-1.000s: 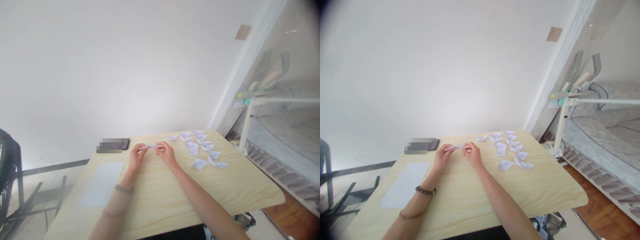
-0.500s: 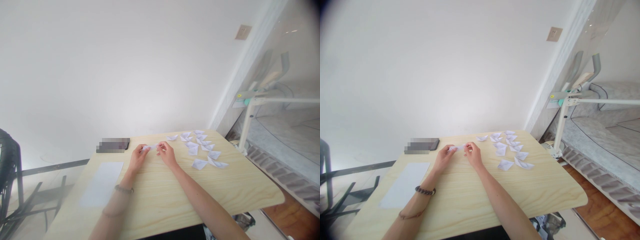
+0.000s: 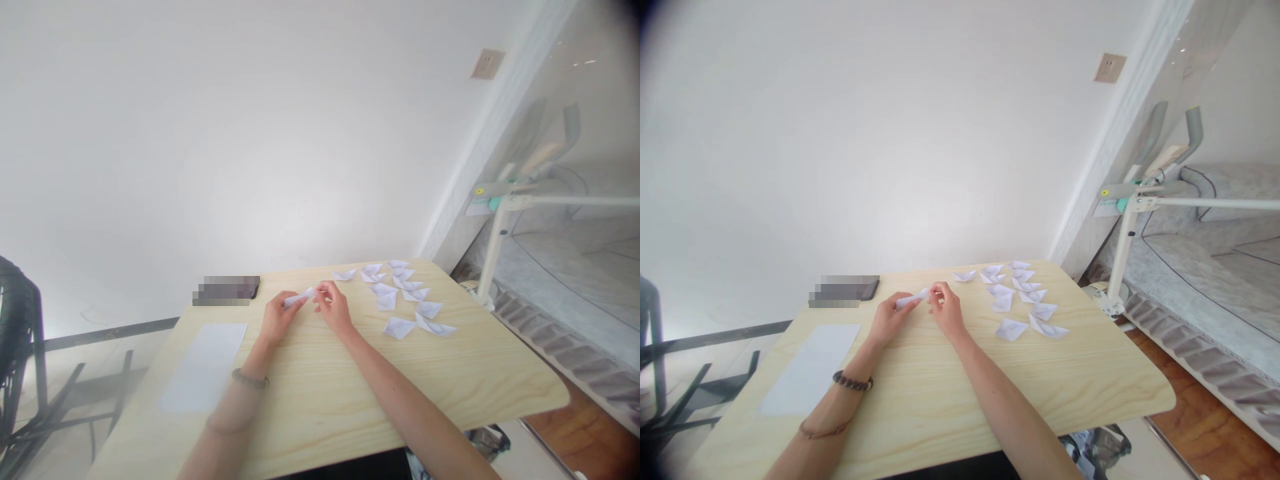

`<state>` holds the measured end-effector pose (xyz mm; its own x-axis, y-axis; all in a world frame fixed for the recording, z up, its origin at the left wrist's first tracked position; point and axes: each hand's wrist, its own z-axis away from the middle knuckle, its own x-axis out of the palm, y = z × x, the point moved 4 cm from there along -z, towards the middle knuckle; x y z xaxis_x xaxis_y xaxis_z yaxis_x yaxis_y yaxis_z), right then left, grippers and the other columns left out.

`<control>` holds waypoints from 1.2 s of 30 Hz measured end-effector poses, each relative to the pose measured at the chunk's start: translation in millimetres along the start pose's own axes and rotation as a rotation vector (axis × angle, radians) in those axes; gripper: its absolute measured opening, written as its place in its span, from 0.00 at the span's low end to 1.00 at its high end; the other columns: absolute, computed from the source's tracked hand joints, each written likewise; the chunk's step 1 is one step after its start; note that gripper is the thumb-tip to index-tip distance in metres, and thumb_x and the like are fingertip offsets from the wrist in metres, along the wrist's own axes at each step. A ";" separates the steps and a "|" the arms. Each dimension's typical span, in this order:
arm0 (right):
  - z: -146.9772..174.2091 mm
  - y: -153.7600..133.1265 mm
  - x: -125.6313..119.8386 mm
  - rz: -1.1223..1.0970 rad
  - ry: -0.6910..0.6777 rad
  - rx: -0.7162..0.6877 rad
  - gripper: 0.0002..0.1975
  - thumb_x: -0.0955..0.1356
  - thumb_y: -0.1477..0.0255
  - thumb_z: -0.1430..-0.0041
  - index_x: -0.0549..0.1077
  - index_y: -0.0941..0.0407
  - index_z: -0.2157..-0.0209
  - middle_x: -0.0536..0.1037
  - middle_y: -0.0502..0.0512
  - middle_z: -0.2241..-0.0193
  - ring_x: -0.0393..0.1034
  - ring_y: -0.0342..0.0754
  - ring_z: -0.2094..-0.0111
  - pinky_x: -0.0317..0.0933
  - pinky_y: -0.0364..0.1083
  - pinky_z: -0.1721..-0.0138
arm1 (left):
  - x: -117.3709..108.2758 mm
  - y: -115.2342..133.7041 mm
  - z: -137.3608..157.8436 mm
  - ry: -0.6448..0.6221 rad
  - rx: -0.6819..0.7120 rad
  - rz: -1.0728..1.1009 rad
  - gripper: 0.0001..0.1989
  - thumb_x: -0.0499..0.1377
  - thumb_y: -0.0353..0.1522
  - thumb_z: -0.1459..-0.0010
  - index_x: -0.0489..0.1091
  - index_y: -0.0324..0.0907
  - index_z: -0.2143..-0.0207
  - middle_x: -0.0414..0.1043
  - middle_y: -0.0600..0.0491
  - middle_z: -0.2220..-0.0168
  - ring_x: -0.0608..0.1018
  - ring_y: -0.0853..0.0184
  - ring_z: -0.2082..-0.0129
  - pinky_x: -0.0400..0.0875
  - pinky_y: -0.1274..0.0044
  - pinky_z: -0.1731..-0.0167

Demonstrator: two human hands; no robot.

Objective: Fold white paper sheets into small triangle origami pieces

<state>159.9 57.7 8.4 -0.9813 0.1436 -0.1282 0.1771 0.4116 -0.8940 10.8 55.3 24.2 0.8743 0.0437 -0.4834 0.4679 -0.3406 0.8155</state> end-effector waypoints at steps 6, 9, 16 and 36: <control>1.6 -4.4 3.1 -0.011 -0.054 -0.017 0.12 0.61 0.64 0.48 0.68 0.55 0.63 0.70 0.54 0.63 0.69 0.42 0.72 0.67 0.38 0.82 | -2.6 1.5 0.9 0.020 -0.104 0.024 0.19 0.54 0.45 0.53 0.70 0.37 0.68 0.72 0.52 0.72 0.70 0.68 0.72 0.61 0.79 0.72; 1.8 -3.2 3.4 -0.026 -0.061 -0.015 0.14 0.62 0.65 0.48 0.69 0.54 0.61 0.69 0.55 0.62 0.69 0.41 0.73 0.67 0.38 0.82 | -3.1 1.8 0.5 0.010 -0.090 0.053 0.19 0.55 0.44 0.53 0.71 0.38 0.68 0.72 0.53 0.72 0.70 0.68 0.72 0.61 0.79 0.72; 0.9 -4.2 2.4 -0.022 -0.055 -0.020 0.13 0.63 0.65 0.50 0.71 0.54 0.63 0.68 0.55 0.60 0.69 0.40 0.74 0.67 0.38 0.83 | -4.2 0.3 -0.1 0.011 -0.042 0.063 0.16 0.55 0.43 0.52 0.71 0.39 0.69 0.72 0.52 0.69 0.72 0.67 0.69 0.63 0.78 0.69; 1.2 -0.2 4.0 -0.019 -0.131 0.017 0.11 0.64 0.66 0.50 0.72 0.56 0.67 0.73 0.54 0.65 0.68 0.45 0.68 0.68 0.40 0.78 | -6.2 1.6 -2.0 0.069 0.203 -0.104 0.10 0.53 0.37 0.48 0.71 0.42 0.69 0.70 0.50 0.66 0.71 0.66 0.64 0.64 0.74 0.60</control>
<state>155.8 57.1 7.6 -0.9861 0.0162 -0.1651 0.1578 0.3980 -0.9037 6.4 56.4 29.2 0.8329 0.1498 -0.5327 0.5262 -0.5122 0.6788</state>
